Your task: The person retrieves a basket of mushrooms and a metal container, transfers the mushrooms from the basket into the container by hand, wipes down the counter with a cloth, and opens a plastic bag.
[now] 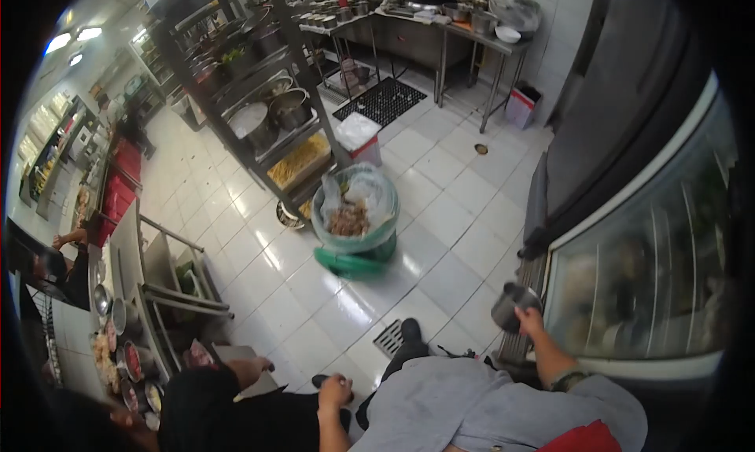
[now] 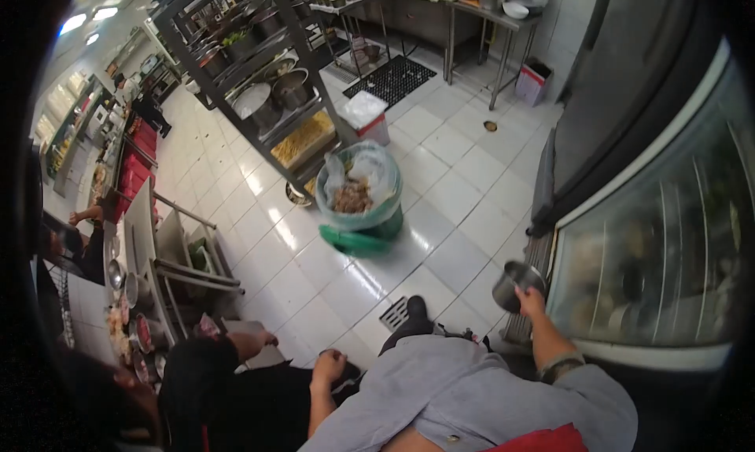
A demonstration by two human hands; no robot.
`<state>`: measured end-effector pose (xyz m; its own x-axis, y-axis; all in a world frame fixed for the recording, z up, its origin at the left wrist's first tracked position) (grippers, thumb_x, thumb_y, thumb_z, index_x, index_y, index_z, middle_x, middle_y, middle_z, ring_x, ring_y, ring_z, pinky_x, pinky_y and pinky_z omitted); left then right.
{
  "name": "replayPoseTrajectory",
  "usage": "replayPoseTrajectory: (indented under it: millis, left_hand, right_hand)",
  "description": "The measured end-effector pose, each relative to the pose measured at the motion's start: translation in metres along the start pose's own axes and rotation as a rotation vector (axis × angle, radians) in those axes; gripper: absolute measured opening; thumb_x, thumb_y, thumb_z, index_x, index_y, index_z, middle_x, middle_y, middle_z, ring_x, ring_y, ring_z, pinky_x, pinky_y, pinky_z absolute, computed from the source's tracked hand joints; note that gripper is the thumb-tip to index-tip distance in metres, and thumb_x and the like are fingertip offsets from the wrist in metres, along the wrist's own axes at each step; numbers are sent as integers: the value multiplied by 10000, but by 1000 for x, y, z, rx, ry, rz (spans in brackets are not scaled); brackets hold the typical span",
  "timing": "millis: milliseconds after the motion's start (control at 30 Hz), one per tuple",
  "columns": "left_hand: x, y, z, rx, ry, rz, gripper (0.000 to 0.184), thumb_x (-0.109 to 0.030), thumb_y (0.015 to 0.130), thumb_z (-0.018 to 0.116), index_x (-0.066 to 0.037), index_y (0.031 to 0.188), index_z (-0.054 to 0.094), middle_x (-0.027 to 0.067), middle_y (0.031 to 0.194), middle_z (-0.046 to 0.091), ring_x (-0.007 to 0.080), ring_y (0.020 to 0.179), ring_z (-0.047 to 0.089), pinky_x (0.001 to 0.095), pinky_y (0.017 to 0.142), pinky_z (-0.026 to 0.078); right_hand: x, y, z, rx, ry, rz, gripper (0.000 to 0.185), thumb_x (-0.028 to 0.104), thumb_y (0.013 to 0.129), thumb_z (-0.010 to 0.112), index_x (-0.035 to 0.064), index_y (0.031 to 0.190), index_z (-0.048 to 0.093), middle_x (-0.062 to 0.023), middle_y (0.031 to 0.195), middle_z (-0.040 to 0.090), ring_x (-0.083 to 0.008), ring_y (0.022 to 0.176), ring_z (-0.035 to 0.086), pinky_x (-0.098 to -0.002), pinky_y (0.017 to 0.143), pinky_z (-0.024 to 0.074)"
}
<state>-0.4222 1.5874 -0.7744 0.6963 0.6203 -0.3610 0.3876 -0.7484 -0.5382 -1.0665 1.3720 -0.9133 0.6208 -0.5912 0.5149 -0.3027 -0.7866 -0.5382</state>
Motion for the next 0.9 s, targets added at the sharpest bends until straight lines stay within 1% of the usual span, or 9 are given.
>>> replayPoseTrajectory:
  millis: [33, 167, 233, 367, 500, 633, 700, 767, 900]
  left_hand:
    - [-24, 45, -14, -40, 9, 74, 366, -373, 882, 677, -46, 1046, 702, 229, 1029, 709, 407, 1011, 666, 476, 886, 529]
    - [-187, 200, -97, -182, 57, 451, 350, -330, 893, 673, -41, 1090, 675, 232, 1102, 683, 409, 1045, 643, 476, 897, 513]
    - [-305, 229, -164, -194, -19, 516, 336, -305, 897, 680, -29, 1090, 670, 237, 1064, 687, 397, 1016, 657, 470, 884, 512]
    - [-431, 309, -197, -200, -187, 636, 296, -263, 925, 673, -13, 1083, 662, 208, 970, 710, 358, 911, 695, 421, 803, 541]
    - [-424, 373, -151, -177, -259, 467, 344, -329, 919, 648, -18, 1059, 682, 235, 960, 710, 410, 932, 688, 472, 836, 535]
    - [-304, 392, -39, 69, -148, 126, 459, -446, 921, 621, -5, 1005, 717, 253, 981, 713, 404, 964, 690, 470, 834, 529]
    - [-261, 340, 16, 310, -724, -545, 490, -512, 934, 624, -73, 1148, 671, 95, 1077, 690, 281, 957, 651, 454, 795, 529]
    - [-296, 296, 32, 498, -1053, -762, 519, -600, 938, 593, -141, 1176, 633, 33, 1163, 619, 214, 993, 577, 456, 890, 475]
    - [-352, 347, 54, 419, -1589, -611, 612, -641, 970, 504, -117, 1261, 622, 63, 1222, 664, 234, 1122, 590, 431, 1057, 422]
  right_hand:
    - [-5, 0, -10, -139, -144, -115, 536, 519, 914, 676, -8, 994, 624, -156, 641, 631, -280, 488, 642, -417, 445, 512]
    - [12, -30, -40, -17, 101, 256, 428, 419, 920, 703, 3, 896, 605, -185, 737, 641, -276, 542, 642, -426, 468, 518]
    - [-53, 14, -15, -68, 188, 153, 481, 434, 924, 687, -40, 970, 618, -181, 772, 642, -294, 518, 623, -438, 412, 487]
    - [22, 19, -33, -86, 184, 353, 459, 393, 932, 685, -59, 952, 604, -195, 801, 623, -305, 568, 628, -442, 394, 482]
    - [37, 142, -51, -7, -20, 222, 479, 412, 943, 668, -54, 1019, 581, -182, 785, 613, -270, 509, 616, -410, 396, 499]
    - [139, 260, -86, 124, 175, 281, 495, 480, 947, 639, -14, 978, 621, -189, 780, 637, -323, 602, 656, -462, 535, 553]
    - [174, 344, -101, 50, 169, 275, 420, 452, 953, 649, 39, 924, 581, -121, 670, 587, -240, 430, 577, -386, 386, 515]
    - [231, 410, -120, 44, 268, 257, 405, 452, 954, 654, 70, 875, 547, -95, 658, 569, -228, 462, 597, -401, 407, 535]
    - [365, 507, -167, 87, 261, 144, 388, 439, 955, 662, 91, 844, 532, -64, 656, 563, -193, 450, 581, -374, 391, 510]
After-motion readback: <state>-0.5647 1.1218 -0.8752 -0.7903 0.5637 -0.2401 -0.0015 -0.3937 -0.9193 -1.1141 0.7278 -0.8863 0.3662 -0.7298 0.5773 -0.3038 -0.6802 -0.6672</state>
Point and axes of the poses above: each hand's wrist, its own y-axis towards the middle knuckle, its own z-axis out of the palm, x = y × z, the point moved 6 cm from there along y, towards the middle knuckle
